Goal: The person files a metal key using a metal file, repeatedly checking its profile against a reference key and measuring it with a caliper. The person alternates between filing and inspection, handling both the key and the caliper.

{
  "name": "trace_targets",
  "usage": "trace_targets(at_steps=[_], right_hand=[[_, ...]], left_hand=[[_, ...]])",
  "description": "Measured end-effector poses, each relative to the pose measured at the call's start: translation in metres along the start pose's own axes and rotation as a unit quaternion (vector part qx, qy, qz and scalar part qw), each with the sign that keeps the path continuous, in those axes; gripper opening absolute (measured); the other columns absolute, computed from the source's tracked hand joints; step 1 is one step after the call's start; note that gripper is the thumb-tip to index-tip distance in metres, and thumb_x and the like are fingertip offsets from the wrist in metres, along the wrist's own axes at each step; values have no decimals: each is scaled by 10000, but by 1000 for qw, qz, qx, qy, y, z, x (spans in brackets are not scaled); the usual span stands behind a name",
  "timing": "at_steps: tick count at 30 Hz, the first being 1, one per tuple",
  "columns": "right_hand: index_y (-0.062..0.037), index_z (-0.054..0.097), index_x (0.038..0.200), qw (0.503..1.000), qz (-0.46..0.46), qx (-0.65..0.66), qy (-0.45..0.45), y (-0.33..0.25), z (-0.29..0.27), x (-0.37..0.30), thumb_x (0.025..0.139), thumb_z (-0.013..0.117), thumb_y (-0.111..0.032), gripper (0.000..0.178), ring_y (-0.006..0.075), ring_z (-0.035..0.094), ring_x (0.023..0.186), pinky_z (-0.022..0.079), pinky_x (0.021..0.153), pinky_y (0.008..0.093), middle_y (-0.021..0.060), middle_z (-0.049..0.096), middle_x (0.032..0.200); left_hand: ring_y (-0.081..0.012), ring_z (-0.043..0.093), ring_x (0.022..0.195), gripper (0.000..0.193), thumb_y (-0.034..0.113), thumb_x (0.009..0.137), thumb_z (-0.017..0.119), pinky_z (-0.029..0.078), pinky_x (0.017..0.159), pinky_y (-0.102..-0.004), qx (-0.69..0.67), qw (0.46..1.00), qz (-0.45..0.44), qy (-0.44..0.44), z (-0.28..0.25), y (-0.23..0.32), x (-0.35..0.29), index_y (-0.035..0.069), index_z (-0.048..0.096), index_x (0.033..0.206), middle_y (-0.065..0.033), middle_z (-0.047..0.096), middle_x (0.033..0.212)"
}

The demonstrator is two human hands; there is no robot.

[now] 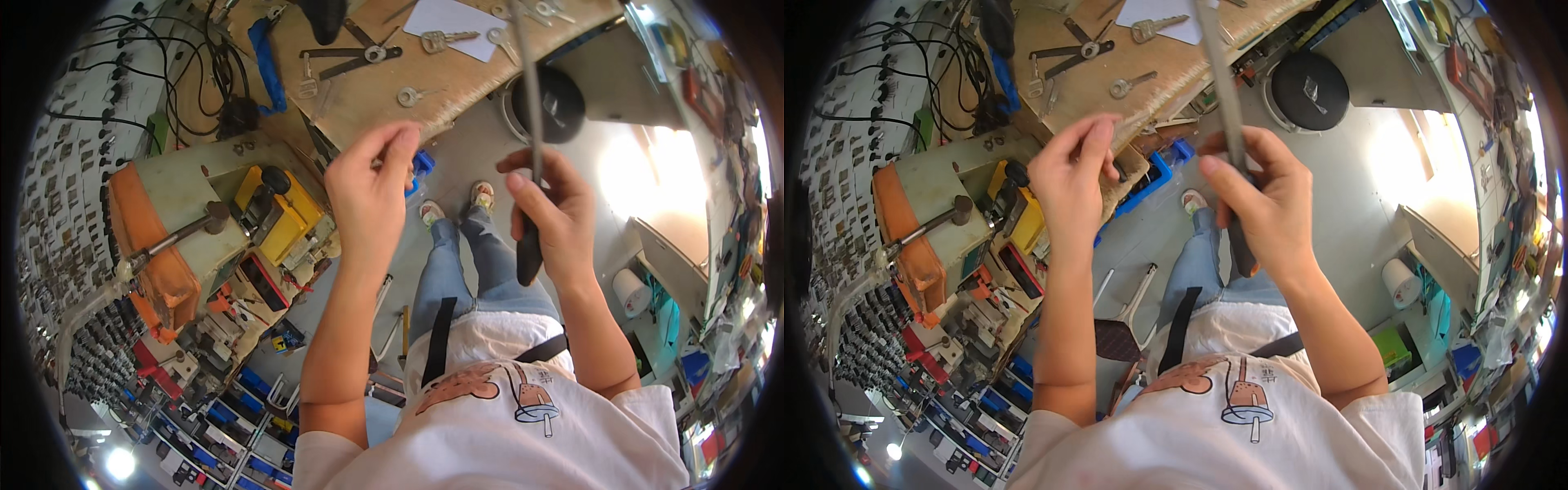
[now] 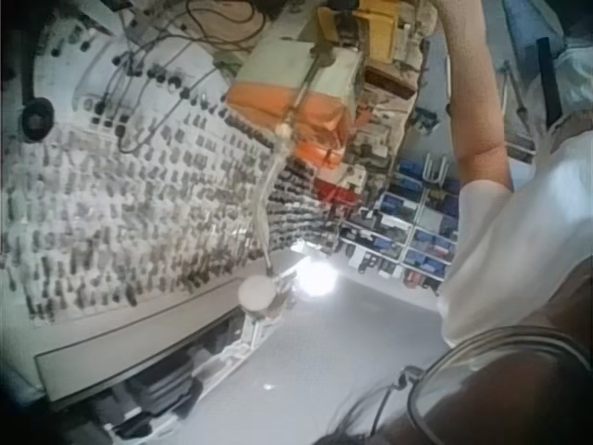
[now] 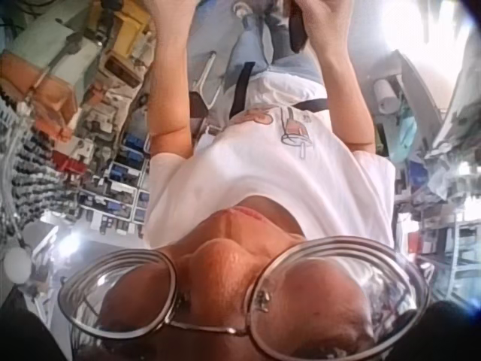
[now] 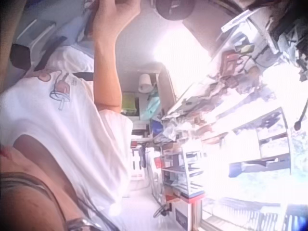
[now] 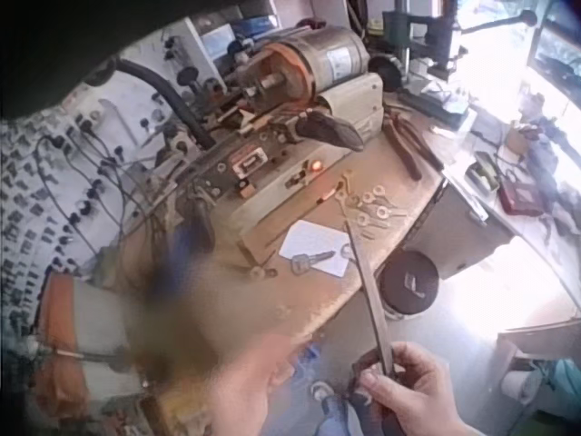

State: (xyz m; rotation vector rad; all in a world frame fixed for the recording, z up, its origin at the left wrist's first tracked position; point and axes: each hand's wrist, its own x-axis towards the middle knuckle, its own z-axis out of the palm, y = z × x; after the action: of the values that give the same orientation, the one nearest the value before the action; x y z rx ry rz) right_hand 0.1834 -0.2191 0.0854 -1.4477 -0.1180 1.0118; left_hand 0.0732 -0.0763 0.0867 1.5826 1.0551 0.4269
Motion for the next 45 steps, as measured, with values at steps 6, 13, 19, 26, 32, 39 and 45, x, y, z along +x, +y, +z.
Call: trace_targets(at_steps=[6, 13, 19, 26, 32, 39, 45], right_hand=[[26, 563, 1033, 998, 18, -46, 38, 14, -28, 1, 845, 619, -94, 229, 81, 497, 459, 374, 412, 191, 106, 619, 890], [40, 560, 1039, 997, 25, -43, 55, 16, -40, -5, 844, 624, -77, 236, 89, 509, 479, 398, 421, 202, 114, 625, 860], [39, 557, 1051, 997, 29, -28, 63, 17, -45, -11, 850, 627, -90, 249, 82, 503, 488, 398, 425, 200, 107, 621, 847], [41, 559, 1052, 997, 31, -31, 66, 22, -49, -13, 851, 624, -98, 253, 81, 498, 486, 395, 422, 198, 103, 618, 829], [45, 557, 1048, 996, 44, -34, 72, 30, -48, -15, 850, 617, -92, 248, 82, 497, 474, 383, 416, 195, 107, 616, 821], [29, 550, 1048, 996, 35, -38, 73, 36, -38, -18, 860, 598, -117, 243, 74, 469, 419, 345, 389, 181, 97, 601, 812], [41, 557, 1051, 997, 54, -16, 58, 18, -23, -15, 824, 637, -99, 278, 82, 515, 478, 383, 425, 198, 111, 635, 828]], left_hand=[[-168, 567, 602, 269, 192, 833, 670, 441, 562, -292, 137, 988, 67, 22, -4, -16, 35, -9, 654, 1011, -102, 630, 742], [-258, 585, 728, 270, 255, 748, 727, 454, 618, -381, 424, 857, 269, 118, -13, -5, 84, 94, 664, 956, -73, 581, 855], [-255, 593, 762, 229, 205, 729, 738, 461, 689, -347, 386, 895, 216, 59, -10, -6, 105, 43, 661, 871, -67, 584, 888], [-152, 552, 643, 228, 162, 732, 740, 443, 604, -280, 327, 939, 105, 3, -10, -3, 109, -14, 627, 822, -59, 600, 715], [-126, 530, 614, 285, 210, 711, 773, 436, 584, -264, 329, 925, 178, 62, -14, -10, 108, -6, 639, 838, -41, 601, 696], [-160, 561, 624, 216, 86, 703, 765, 444, 595, -299, 210, 969, 126, 31, -14, -3, 100, -18, 592, 782, -59, 602, 684], [-98, 527, 551, 204, 9, 739, 729, 461, 509, -241, -133, 980, -63, -136, -15, 8, 19, -4, 583, 881, -50, 599, 735]])
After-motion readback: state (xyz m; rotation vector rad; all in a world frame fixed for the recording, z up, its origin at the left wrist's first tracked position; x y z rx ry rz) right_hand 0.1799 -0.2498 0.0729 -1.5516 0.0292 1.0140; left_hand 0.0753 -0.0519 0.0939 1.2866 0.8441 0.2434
